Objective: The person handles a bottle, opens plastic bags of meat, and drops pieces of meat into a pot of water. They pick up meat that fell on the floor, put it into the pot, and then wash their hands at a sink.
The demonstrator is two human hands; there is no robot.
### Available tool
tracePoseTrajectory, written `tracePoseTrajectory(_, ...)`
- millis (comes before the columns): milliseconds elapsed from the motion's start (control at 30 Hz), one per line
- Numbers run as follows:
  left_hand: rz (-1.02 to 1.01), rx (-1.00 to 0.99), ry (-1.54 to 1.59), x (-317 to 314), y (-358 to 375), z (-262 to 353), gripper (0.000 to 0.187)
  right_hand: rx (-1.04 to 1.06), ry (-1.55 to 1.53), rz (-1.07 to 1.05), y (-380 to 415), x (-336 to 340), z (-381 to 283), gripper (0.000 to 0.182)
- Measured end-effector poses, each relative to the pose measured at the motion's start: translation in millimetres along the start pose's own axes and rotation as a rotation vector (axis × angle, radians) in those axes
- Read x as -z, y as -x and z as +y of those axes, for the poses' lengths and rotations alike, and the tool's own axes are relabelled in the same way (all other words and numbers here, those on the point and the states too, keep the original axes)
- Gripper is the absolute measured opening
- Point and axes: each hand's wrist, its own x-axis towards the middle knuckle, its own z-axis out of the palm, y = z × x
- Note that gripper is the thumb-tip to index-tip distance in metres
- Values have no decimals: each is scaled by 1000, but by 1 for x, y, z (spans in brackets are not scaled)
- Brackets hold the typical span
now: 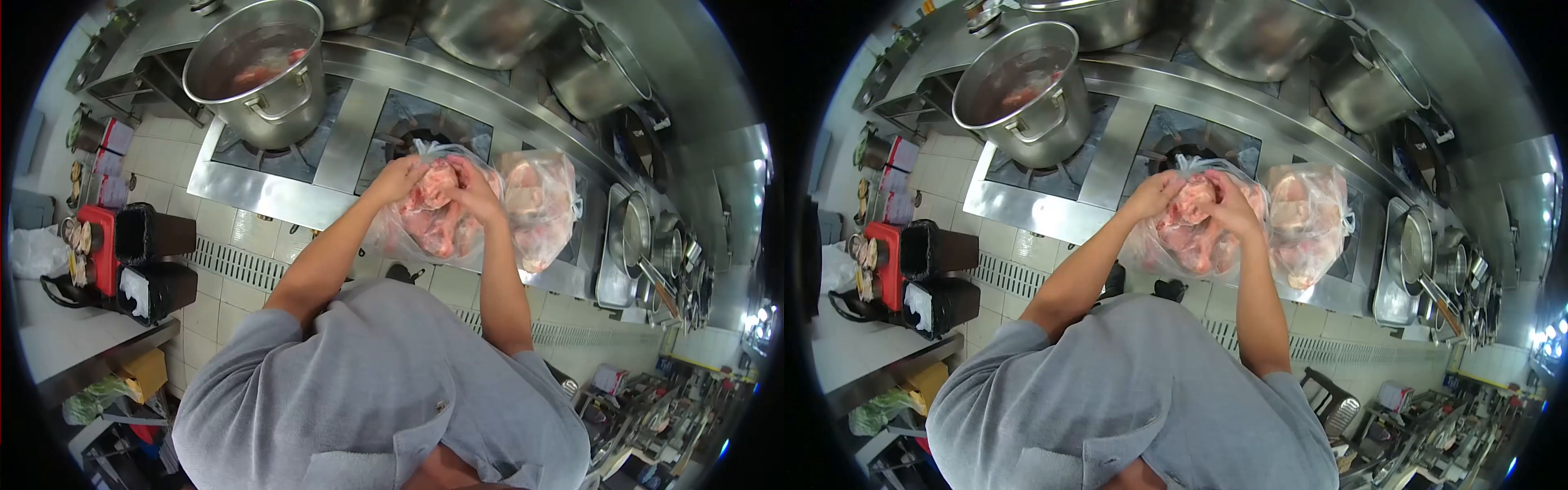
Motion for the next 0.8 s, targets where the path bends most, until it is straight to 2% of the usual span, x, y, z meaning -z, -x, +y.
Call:
tracePoseTrajectory(67, 11, 42, 35, -5, 1, 11, 32, -111, 99, 187, 3, -12, -5, 68)
tracePoseTrajectory(100, 35, 89, 65, -5, 2, 18, 29, -117, 99, 198, 4, -26, -16, 68)
tracePoseTrajectory(167, 69, 64, 119, -9, 0, 8, 29, -264, 569, 485, 4, -53, -39, 73)
tracePoseTrajectory(267, 136, 64, 280, -13, -2, -7, 29, -240, 691, 598, -1, -54, -14, 78)
tracePoseTrajectory(333, 163, 104, 396, -17, 3, -14, 29, -222, 656, 637, -1, -57, -11, 76)
tracePoseTrajectory(400, 204, 237, 864, -13, -1, -13, 28, -193, 611, 686, -1, -61, -12, 74)
tracePoseTrajectory(433, 202, 232, 865, -11, -3, -9, 28, -174, 547, 713, 3, -62, -13, 72)
tracePoseTrajectory(500, 285, 353, 941, -11, 0, 0, 27, -163, 491, 730, 14, -66, -13, 69)
tracePoseTrajectory(567, 292, 338, 884, -13, -4, -15, 27, -43, 387, 798, 21, -72, -12, 67)
tracePoseTrajectory(600, 289, 322, 821, -12, -4, -18, 27, -46, 383, 792, 24, -76, -13, 67)
tracePoseTrajectory(733, 321, 362, 611, -17, -17, -35, 31, 55, 470, 889, 32, -87, -22, 67)
tracePoseTrajectory(800, 678, -2, 90, -24, -33, -67, 32, 96, 494, 927, 40, -92, -27, 67)
